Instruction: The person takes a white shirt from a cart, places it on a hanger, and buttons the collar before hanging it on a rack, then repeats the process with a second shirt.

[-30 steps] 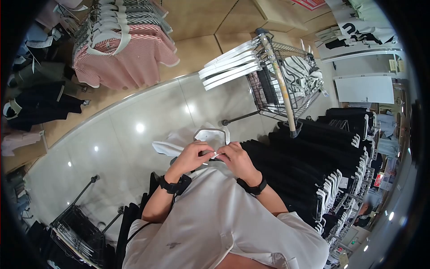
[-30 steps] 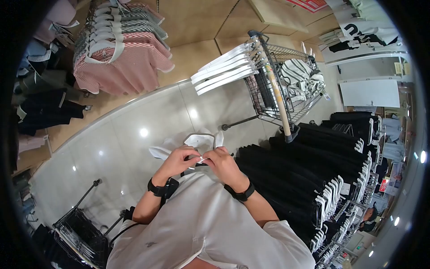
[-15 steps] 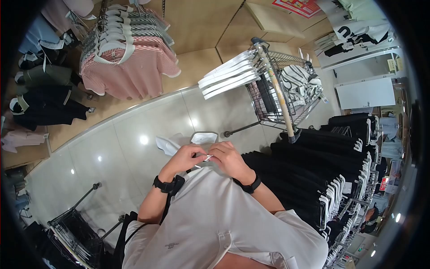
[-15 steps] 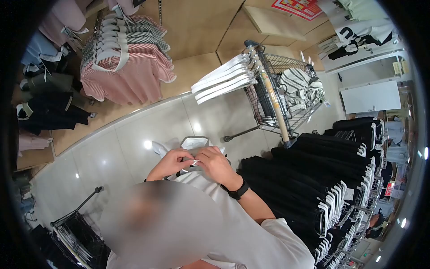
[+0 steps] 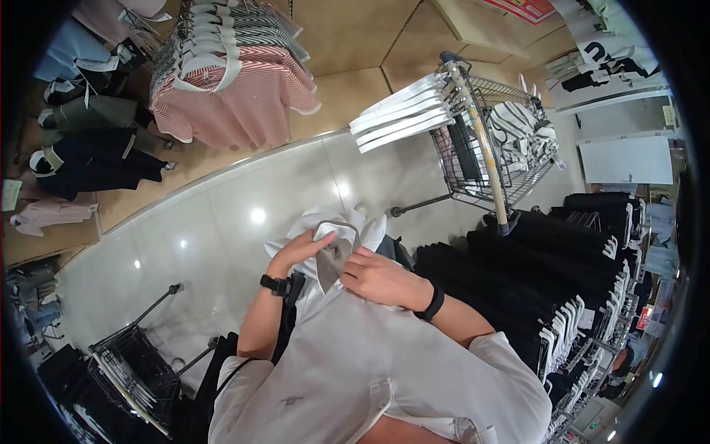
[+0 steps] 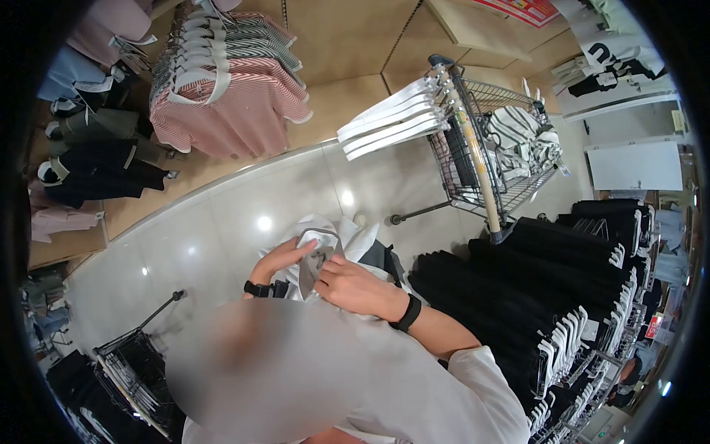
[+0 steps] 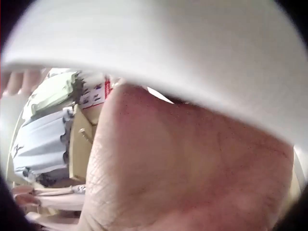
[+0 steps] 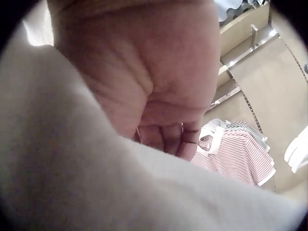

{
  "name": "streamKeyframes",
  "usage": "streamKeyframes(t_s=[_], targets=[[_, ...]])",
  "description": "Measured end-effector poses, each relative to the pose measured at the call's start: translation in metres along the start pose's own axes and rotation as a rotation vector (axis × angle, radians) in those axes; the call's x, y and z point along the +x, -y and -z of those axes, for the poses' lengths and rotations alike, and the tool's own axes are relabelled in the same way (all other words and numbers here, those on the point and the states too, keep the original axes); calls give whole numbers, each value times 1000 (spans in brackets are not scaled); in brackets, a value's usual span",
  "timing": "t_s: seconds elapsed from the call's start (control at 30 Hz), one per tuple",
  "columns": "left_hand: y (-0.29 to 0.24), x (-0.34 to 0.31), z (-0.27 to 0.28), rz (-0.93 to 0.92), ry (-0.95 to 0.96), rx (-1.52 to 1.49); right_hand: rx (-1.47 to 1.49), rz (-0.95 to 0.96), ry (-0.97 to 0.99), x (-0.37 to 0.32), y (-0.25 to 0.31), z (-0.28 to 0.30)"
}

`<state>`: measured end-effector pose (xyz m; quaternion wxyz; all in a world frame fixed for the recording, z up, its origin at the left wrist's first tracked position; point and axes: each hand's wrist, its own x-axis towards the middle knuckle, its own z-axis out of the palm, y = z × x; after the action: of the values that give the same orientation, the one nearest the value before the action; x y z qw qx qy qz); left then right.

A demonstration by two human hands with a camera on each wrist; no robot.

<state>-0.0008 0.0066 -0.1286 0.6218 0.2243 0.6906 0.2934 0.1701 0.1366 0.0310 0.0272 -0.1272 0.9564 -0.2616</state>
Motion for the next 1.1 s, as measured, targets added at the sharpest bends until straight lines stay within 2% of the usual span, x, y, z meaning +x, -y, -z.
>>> streamKeyframes(t_s=[0.07, 0.1, 0.2, 0.27, 0.33, 0.4, 0.43, 0.5, 0.53, 0.6, 0.63, 0.7, 0.73, 0.8, 0.83, 0.97, 1.1], targets=[[20, 20, -8, 17, 264, 108, -5, -5, 16, -1, 0, -6], [17, 17, -10, 148, 300, 192, -16, -8, 34, -1, 0, -8], [11, 1, -7, 79, 214, 18, 3, -20, 51, -1, 0, -1], [56, 26, -12, 121, 206, -49, 8, -36, 70, -2, -1, -2], [66, 34, -14, 164, 198, -118, 14, -52, 91, -4, -2, -3], [69, 45, -9, 141, 336, 141, 102, -118, 86, -4, -7, -8], [72, 51, -7, 143, 333, 139, 104, -114, 87, -6, -15, -13], [80, 59, -11, 94, 421, 254, 322, -217, 160, -8, -37, -27], [73, 53, -13, 97, 424, 251, 325, -218, 163, -4, -46, -30], [55, 46, -18, -11, 355, 328, 545, -407, 239, 11, -69, -32], [56, 48, -22, 16, 356, 392, 546, -407, 242, 18, -83, -38], [58, 51, -31, -31, 348, 410, 595, -590, 649, 29, -109, -64], [61, 52, -32, -78, 337, 434, 592, -581, 654, 30, -117, -85], [66, 57, -32, -84, 395, 418, 174, -334, 756, 30, -132, -127], [64, 55, -35, -74, 380, 420, 133, -339, 801, 29, -132, -137], [81, 63, -41, -48, 309, 470, 259, -346, 776, 31, -131, -143], [73, 51, -39, -4, 312, 451, 226, -357, 730, 26, -129, -155]])
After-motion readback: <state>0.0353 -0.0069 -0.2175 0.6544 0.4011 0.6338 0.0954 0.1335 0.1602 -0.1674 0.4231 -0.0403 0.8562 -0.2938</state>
